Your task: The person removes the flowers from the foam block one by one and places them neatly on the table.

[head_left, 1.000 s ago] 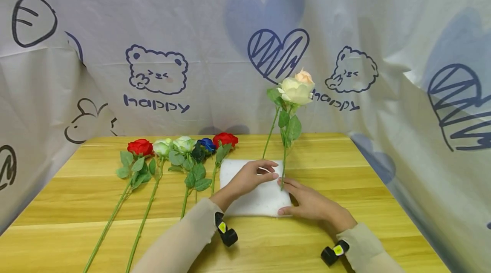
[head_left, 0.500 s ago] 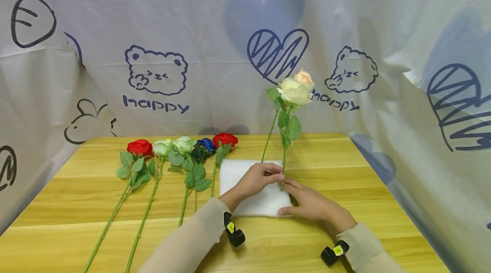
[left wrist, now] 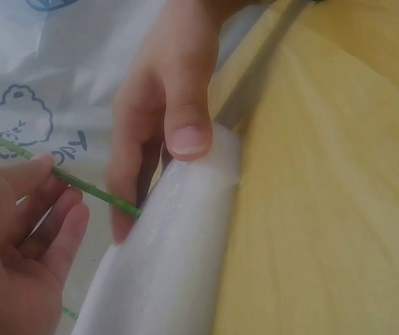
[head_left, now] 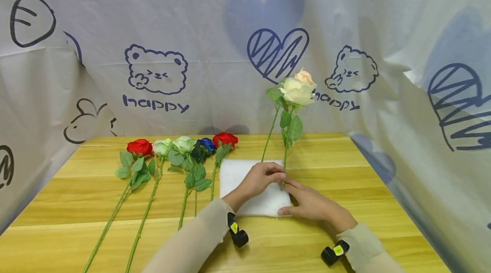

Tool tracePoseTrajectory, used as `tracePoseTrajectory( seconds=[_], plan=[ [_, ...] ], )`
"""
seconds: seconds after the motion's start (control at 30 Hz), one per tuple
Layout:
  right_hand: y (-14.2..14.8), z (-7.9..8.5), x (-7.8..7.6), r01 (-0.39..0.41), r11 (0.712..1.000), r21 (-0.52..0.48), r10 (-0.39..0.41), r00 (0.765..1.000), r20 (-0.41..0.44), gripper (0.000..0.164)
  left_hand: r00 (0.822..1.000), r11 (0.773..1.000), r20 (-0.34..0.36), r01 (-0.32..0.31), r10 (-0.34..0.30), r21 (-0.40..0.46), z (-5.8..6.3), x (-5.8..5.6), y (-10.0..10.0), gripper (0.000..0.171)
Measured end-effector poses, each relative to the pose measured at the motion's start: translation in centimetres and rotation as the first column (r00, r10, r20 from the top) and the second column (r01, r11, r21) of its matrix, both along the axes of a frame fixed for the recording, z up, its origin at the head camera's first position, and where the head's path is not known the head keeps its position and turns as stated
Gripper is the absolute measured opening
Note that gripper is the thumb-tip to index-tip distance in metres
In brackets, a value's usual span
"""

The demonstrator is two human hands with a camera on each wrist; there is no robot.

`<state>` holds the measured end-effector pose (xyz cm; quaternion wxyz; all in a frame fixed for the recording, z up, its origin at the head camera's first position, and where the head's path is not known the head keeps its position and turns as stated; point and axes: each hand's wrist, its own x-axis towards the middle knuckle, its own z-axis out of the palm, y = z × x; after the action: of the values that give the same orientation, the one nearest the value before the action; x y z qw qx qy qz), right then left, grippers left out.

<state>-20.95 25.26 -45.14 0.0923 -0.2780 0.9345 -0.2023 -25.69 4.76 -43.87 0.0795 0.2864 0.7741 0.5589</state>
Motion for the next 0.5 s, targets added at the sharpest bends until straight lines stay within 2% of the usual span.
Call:
tracePoseTrajectory(
  seconds=[0.5],
  plan=[
    [0.0, 0.0, 0.12, 0.003, 1.0, 0.001, -0.003, 1.0, -0.003, 0.096, 1.0, 0.998, -0.03, -0.007, 0.009, 0.067, -0.28, 0.18, 0.51, 0.018]
  ],
)
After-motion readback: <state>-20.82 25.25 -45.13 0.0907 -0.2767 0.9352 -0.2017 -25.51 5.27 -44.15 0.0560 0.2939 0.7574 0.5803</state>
